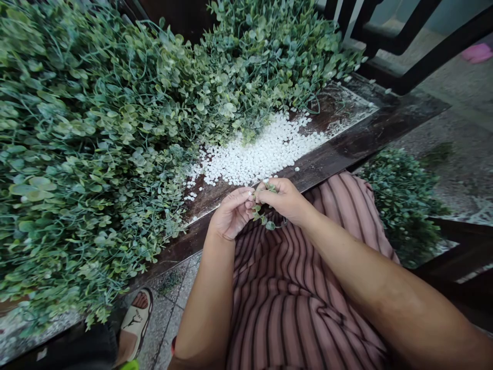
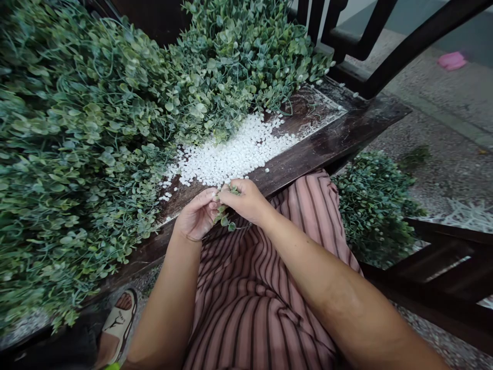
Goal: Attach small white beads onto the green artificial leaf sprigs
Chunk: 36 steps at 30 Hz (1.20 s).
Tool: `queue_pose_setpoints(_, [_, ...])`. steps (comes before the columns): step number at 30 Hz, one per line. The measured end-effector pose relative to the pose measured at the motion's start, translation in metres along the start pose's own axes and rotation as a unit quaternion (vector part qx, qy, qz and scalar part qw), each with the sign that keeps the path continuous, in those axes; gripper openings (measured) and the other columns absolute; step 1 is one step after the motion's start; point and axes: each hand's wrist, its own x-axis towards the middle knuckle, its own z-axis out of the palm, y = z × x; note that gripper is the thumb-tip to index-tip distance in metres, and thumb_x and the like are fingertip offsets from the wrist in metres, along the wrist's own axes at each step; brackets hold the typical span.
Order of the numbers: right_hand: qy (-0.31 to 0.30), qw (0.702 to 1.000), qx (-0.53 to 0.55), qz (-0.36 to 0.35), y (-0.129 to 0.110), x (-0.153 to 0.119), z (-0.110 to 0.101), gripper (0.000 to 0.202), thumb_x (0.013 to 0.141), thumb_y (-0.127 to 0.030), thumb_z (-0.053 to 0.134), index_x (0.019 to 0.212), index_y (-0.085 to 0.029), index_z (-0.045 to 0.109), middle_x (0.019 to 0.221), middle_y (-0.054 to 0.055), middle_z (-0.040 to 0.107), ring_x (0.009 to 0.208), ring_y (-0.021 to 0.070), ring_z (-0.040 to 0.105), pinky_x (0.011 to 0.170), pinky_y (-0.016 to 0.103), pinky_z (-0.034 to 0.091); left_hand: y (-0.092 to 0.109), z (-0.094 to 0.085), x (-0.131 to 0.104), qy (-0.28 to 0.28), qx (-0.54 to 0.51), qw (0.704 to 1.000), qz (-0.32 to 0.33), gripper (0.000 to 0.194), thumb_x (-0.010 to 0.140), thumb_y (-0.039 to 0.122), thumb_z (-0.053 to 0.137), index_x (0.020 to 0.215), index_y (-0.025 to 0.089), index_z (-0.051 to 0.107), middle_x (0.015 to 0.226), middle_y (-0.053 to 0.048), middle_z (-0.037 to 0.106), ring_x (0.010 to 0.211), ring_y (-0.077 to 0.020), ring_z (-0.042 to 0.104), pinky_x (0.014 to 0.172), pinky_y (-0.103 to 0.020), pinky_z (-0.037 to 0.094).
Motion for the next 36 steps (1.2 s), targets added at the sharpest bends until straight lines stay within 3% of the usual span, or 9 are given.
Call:
queue_pose_setpoints(5, [0.010, 1.000, -0.009, 0.009, 0.0007, -0.0021, 0.0008, 0.017, 0.061, -0.027, 0.052, 0.050, -0.016, 0.045, 0.049, -0.005, 0.042, 0.053, 0.0073, 0.038, 0.054, 0.023, 0.033, 0.0006, 0.0000, 0.0011, 0.024, 0.026, 0.999, -0.003, 0.011, 0.060, 0.013, 0.068, 0.067, 0.012, 0.061, 0.052, 0.004, 0.052, 0.042, -0.0009, 0.047, 0.041, -0.010, 0.043])
queue_pose_setpoints(15, [0.013, 1.000, -0.006, 0.014, 0.0018, -0.0052, 0.0020, 0.017, 0.061, -0.028, 0.054, 0.051, -0.015, 0.049, 0.050, -0.004, 0.045, 0.053, 0.0073, 0.041, 0.054, 0.022, 0.033, 0.0055, -0.0046, 0.0009, 0.002, 0.054, 0.998, -0.028, 0.013, 0.058, 0.013, 0.069, 0.069, 0.011, 0.061, 0.053, 0.003, 0.056, 0.043, -0.0028, 0.050, 0.045, -0.015, 0.052])
queue_pose_setpoints(36, [0.011, 0.999, 0.034, -0.009, 0.0087, -0.0068, 0.0024, 0.013, 0.064, -0.025, 0.055, 0.056, -0.015, 0.054, 0.056, -0.002, 0.057, 0.056, 0.0082, 0.050, 0.057, 0.022, 0.039, 0.0071, -0.0069, 0.0020, -0.038, 0.080, 0.996, -0.033, 0.014, 0.059, 0.014, 0.071, 0.068, 0.010, 0.061, 0.055, 0.002, 0.058, 0.046, -0.0029, 0.052, 0.051, -0.019, 0.056])
